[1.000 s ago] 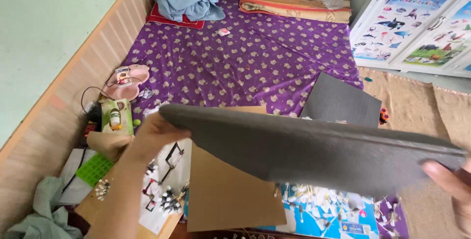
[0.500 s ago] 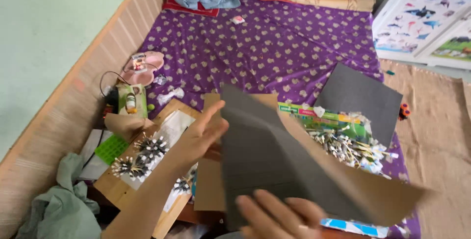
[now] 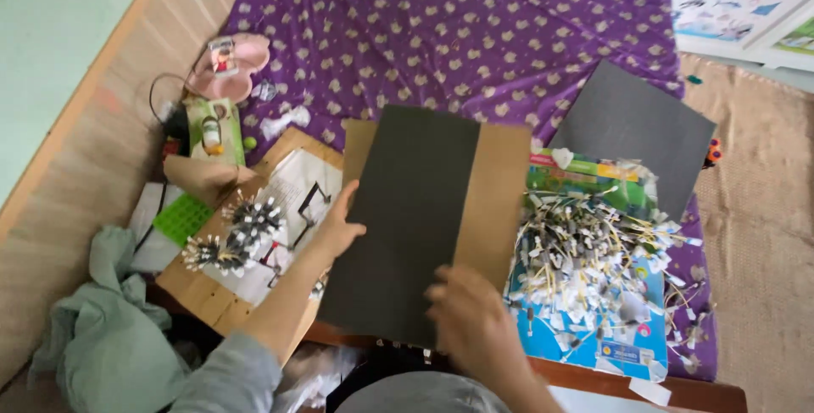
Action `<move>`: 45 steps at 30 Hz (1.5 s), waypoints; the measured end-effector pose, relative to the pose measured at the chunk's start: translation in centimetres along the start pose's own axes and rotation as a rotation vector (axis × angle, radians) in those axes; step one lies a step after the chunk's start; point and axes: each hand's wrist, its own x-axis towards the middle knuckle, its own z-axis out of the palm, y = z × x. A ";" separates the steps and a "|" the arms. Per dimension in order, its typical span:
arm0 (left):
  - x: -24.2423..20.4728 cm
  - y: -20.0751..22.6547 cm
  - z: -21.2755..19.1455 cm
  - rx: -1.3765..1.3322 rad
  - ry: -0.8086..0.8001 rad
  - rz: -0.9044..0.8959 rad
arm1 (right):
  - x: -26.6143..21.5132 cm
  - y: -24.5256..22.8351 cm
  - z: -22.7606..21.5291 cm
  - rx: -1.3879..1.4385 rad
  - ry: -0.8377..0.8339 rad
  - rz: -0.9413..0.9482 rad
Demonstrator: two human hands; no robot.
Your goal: The person assembles wire components by attaching them to a cardboard template.
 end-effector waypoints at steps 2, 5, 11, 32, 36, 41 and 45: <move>-0.1 -3.7 0.4 0.284 0.210 -0.123 | -2.9 6.1 3.6 -0.107 -0.261 0.235; 1.9 -9.2 1.0 0.397 0.404 0.116 | -5.5 8.0 6.2 -0.233 -0.501 0.313; -1.7 -3.9 3.1 0.310 0.418 -0.051 | -6.3 9.7 8.4 -0.364 -0.778 0.407; -11.4 -5.3 4.1 1.058 0.100 0.882 | -6.8 11.0 8.9 -0.405 -0.705 0.299; -10.6 -5.2 4.4 1.067 0.106 0.873 | -7.1 11.4 9.0 -0.416 -0.659 0.259; -8.9 -4.5 5.7 1.146 0.160 0.602 | -7.3 11.6 9.1 -0.443 -0.637 0.221; -7.8 -5.7 6.4 1.168 0.205 0.630 | -7.3 11.7 9.1 -0.467 -0.652 0.212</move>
